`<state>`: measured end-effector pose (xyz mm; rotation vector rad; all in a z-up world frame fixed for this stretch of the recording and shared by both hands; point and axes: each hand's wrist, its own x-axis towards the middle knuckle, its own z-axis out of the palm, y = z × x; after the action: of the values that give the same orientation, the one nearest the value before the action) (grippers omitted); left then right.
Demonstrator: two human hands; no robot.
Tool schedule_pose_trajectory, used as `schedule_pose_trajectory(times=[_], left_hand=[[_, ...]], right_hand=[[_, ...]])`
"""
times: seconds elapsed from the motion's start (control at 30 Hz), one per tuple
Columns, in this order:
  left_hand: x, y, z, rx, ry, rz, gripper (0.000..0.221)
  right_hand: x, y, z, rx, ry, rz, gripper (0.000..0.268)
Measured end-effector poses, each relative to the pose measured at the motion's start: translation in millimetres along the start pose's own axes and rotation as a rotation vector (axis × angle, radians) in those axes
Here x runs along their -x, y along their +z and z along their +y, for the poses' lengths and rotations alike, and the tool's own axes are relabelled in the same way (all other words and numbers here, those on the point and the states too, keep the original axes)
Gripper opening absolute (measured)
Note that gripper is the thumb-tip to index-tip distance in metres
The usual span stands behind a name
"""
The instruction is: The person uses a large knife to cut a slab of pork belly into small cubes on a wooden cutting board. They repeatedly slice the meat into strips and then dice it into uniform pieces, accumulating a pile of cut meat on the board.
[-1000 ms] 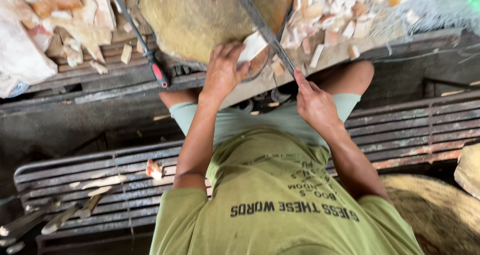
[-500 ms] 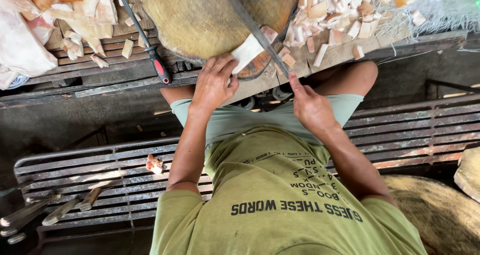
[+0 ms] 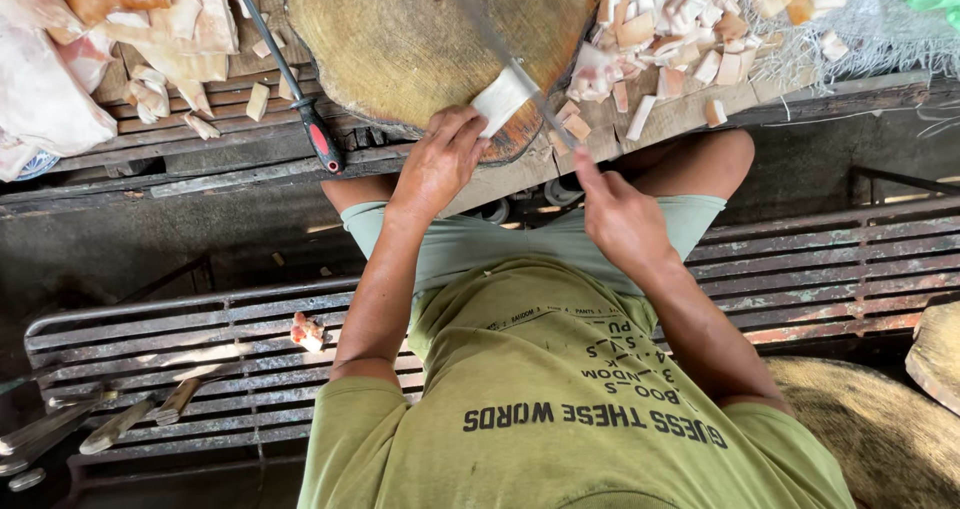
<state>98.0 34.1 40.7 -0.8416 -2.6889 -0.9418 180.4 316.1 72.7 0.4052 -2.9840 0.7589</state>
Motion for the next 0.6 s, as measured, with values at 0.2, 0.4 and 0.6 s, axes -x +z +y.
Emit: schedule_pose_trajectory(times=[0.2,0.4,0.6], left_hand=[[-1.4,-1.5,-4.0,0.035,-0.021,0.017,0.025],[-13.5,10.6,-4.8,0.017,0.004,0.046,0.025],[-16.5,14.3,-4.9,0.003,0.007,0.044,0.023]], right_hand=[[6.7,-23.5,2.9,-0.214,-0.03,0.174,0.061],[10.1,-12.2,-1.6,-0.351,-0.124,0.509,0.058],[-2.6,-5.8,2.4,0.011,-0.05,-0.018,0.067]])
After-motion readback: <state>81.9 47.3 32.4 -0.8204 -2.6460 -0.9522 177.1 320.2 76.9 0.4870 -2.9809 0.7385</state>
